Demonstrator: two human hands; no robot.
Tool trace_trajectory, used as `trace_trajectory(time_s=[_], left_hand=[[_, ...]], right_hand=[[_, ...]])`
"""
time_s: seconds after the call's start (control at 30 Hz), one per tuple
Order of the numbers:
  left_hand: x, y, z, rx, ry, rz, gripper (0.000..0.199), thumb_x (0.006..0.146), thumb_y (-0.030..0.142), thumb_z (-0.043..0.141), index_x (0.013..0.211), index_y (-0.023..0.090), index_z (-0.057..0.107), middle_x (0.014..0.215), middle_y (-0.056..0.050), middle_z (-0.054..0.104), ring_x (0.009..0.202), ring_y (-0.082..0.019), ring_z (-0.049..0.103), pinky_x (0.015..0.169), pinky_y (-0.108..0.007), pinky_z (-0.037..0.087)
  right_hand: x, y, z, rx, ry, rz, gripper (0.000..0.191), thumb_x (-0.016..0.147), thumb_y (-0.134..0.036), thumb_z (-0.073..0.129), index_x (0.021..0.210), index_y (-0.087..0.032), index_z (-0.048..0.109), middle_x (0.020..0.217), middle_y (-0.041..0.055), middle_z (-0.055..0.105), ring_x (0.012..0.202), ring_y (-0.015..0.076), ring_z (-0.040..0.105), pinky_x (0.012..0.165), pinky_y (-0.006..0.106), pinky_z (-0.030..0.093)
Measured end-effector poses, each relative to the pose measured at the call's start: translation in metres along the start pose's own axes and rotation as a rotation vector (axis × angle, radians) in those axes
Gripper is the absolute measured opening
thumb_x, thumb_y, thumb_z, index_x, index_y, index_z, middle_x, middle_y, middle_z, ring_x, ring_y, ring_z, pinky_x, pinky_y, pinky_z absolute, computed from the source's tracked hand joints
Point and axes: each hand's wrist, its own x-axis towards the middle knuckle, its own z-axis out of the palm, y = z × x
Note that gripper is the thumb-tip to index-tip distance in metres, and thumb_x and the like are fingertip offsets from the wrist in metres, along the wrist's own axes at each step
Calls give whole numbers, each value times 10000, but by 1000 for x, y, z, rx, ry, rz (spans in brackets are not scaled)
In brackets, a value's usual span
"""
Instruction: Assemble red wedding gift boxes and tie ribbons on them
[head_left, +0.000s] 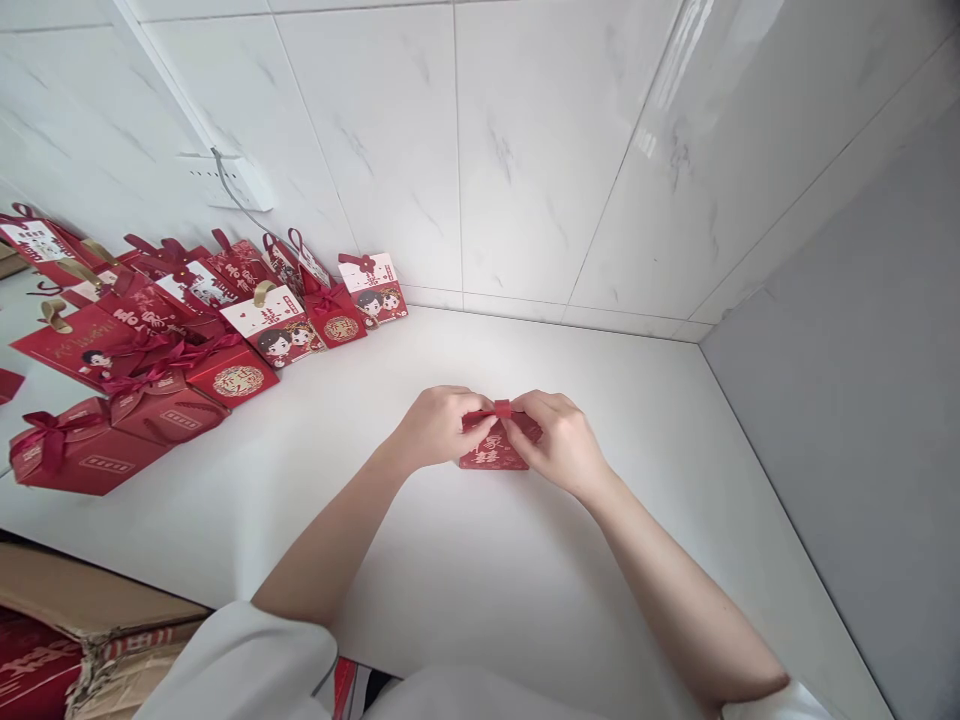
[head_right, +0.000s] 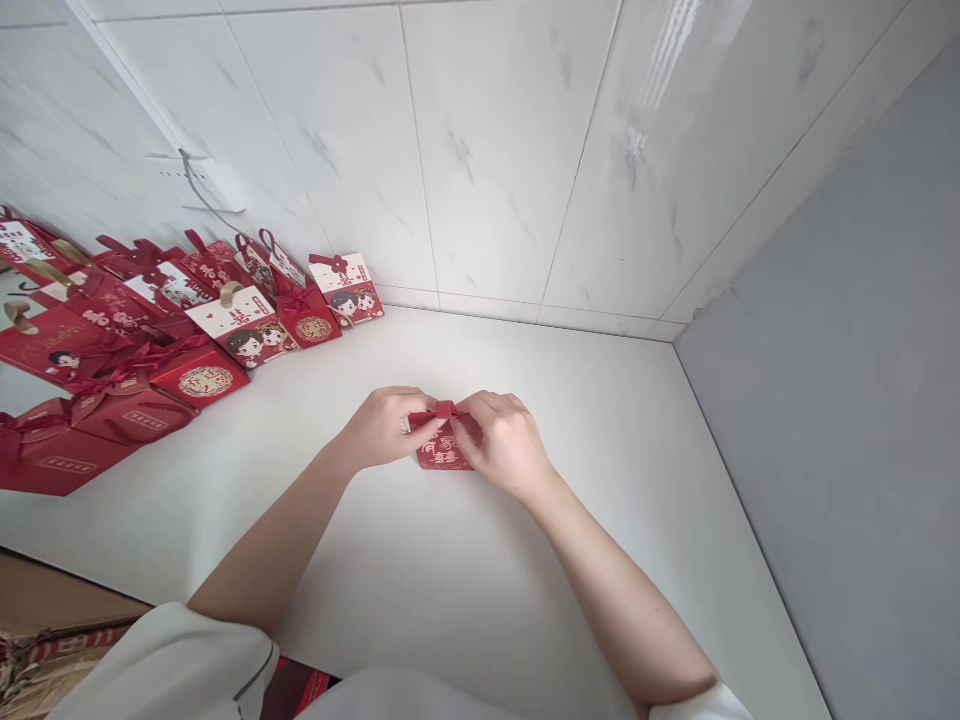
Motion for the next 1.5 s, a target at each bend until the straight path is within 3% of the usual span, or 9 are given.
trace_trajectory(time_s=[0.13, 0.33, 0.6, 0.7, 0.83, 0.97, 1.17, 1.33, 1.5], left_hand=[[0, 1, 1, 64, 9, 2, 162, 824, 230, 545, 853, 209, 703, 735, -14, 681, 675, -134, 594, 646, -248, 421], [2, 3, 3, 78, 36, 0, 115, 759, 207, 537, 685, 198, 624, 603, 4, 602, 571, -121, 507, 585, -249, 368], [3, -1, 14, 29, 98, 34, 98, 738, 206, 552, 644, 195, 578, 568, 12, 561, 561, -124, 468, 645, -265, 406], [3, 2, 9, 6, 53, -18, 114, 786, 218, 534, 717, 198, 622, 631, 4, 608, 609, -130, 519, 654, -266, 410], [3, 4, -9, -172, -95, -123, 173, 855, 288, 524, 931, 223, 665, 914, -3, 701, 812, -145, 619, 707, -247, 448], [3, 2, -21, -279, -126, -177, 184, 837, 288, 568, 984, 233, 664, 1040, 10, 703, 950, -160, 634, 768, -241, 472], [2, 2, -11, -270, -95, -153, 131, 835, 305, 610, 919, 228, 675, 962, 12, 701, 892, -150, 639, 765, -246, 479], [1, 1, -9, -221, -83, -20, 132, 877, 283, 564, 871, 191, 659, 889, -16, 684, 808, -138, 625, 718, -245, 467], [2, -1, -14, -221, -147, 92, 145, 893, 252, 532, 884, 178, 657, 867, -30, 684, 814, -143, 620, 739, -252, 461]], right_hand=[[0, -2, 0, 8, -3, 4, 102, 901, -222, 503, 918, -215, 603, 812, 36, 671, 704, 176, 590, 754, 345, 439], [-2, -3, 5, 7, 25, 18, 52, 854, -197, 530, 863, -217, 577, 779, 29, 652, 672, 174, 558, 718, 328, 441], [-2, -1, 10, 74, 37, 67, 42, 833, -211, 560, 850, -231, 593, 753, 21, 656, 685, 191, 575, 726, 342, 452], [0, 0, 4, 183, -27, 160, 97, 868, -236, 545, 906, -241, 634, 821, 23, 688, 698, 186, 603, 692, 327, 472], [5, 5, -12, 341, -122, 250, 152, 905, -286, 535, 985, -259, 661, 919, 17, 707, 737, 171, 629, 670, 300, 497], [7, 9, -20, 348, -97, 226, 133, 908, -291, 545, 955, -248, 663, 922, 22, 703, 807, 181, 637, 707, 309, 494], [5, 9, -15, 348, -118, 176, 83, 908, -295, 565, 923, -243, 628, 926, 25, 679, 766, 167, 615, 670, 302, 488], [3, 10, -16, 298, -201, 59, 103, 951, -294, 490, 950, -236, 576, 920, 42, 652, 794, 179, 594, 662, 305, 474], [2, 17, -19, 305, -243, -47, 84, 928, -292, 536, 965, -240, 590, 957, 43, 673, 839, 188, 612, 674, 302, 471]])
